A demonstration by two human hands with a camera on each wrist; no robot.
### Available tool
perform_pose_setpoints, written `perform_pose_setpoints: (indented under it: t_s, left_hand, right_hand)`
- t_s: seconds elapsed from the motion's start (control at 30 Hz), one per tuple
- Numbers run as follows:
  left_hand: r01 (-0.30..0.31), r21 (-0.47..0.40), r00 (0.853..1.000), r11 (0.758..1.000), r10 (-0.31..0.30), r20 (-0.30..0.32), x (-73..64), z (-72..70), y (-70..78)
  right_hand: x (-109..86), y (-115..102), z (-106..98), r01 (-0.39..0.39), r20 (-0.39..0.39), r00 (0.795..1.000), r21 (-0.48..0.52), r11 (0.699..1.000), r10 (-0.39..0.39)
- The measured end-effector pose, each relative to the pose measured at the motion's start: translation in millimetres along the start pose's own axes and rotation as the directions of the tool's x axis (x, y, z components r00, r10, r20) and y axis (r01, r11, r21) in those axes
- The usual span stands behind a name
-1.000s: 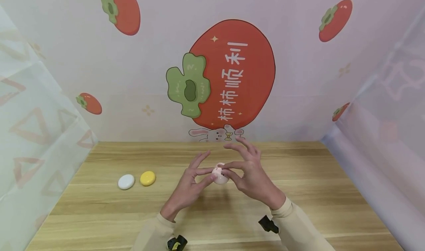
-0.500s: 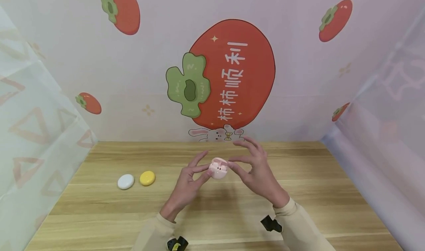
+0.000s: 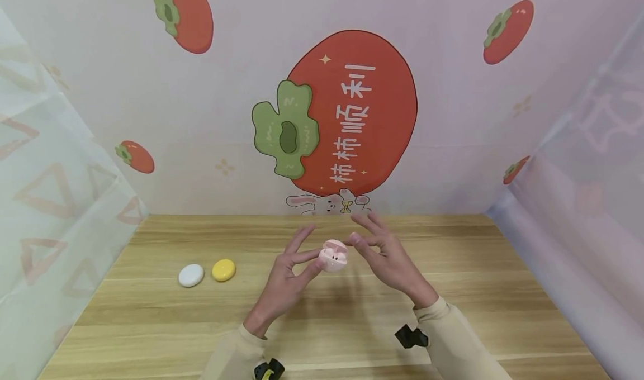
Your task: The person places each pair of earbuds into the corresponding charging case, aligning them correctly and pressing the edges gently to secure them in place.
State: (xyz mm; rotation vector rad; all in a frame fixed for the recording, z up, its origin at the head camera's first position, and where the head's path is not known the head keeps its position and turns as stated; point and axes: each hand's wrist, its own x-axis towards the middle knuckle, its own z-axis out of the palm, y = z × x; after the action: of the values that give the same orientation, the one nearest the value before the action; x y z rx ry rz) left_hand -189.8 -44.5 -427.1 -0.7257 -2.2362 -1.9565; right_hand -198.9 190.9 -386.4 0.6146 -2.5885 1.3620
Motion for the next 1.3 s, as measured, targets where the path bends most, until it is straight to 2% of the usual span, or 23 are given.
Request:
perform_pose_setpoints:
  t_s: [0.23, 0.4, 0.63, 0.9, 1.07, 1.3]
  left_hand:
    - [-0.050, 0.035, 0.999, 0.998, 0.050, 0.002, 0.2, 1.8, 1.2]
    - [-0.064, 0.039, 0.998, 0.997, 0.063, 0.010, -0.1, 2.5, 2.3]
    - [-0.043, 0.046, 0.999, 0.998, 0.042, 0.028, -0.4, 3.1, 3.6]
    - [-0.003, 0.036, 1.000, 0.999, 0.002, 0.025, 0.1, 3.7, 2.5]
    - [0.050, 0.035, 0.999, 0.998, -0.050, 0.011, 0.2, 4.0, 1.0]
    - [0.090, 0.001, 0.996, 0.996, -0.090, -0.019, 0.8, 5.2, 0.6]
  right_hand:
    - [0.6, 0, 0, -0.033, 0.068, 0.997, 0.066, 0.997, 0.028]
    - [0.0, -1, 1, -0.057, 0.104, 0.994, 0.103, 0.993, 0.046]
    - [-0.3, -2, 2, -0.080, 0.112, 0.991, 0.111, 0.991, 0.067]
    - [-0.9, -1, 5, -0.068, 0.085, 0.995, 0.104, 0.992, 0.059]
    - [-2.1, -2, 8, -0.028, 0.041, 0.999, 0.085, 0.996, 0.024]
    - [-2.6, -1, 15, 0.099, -0.044, 0.994, -0.002, 0.995, -0.099]
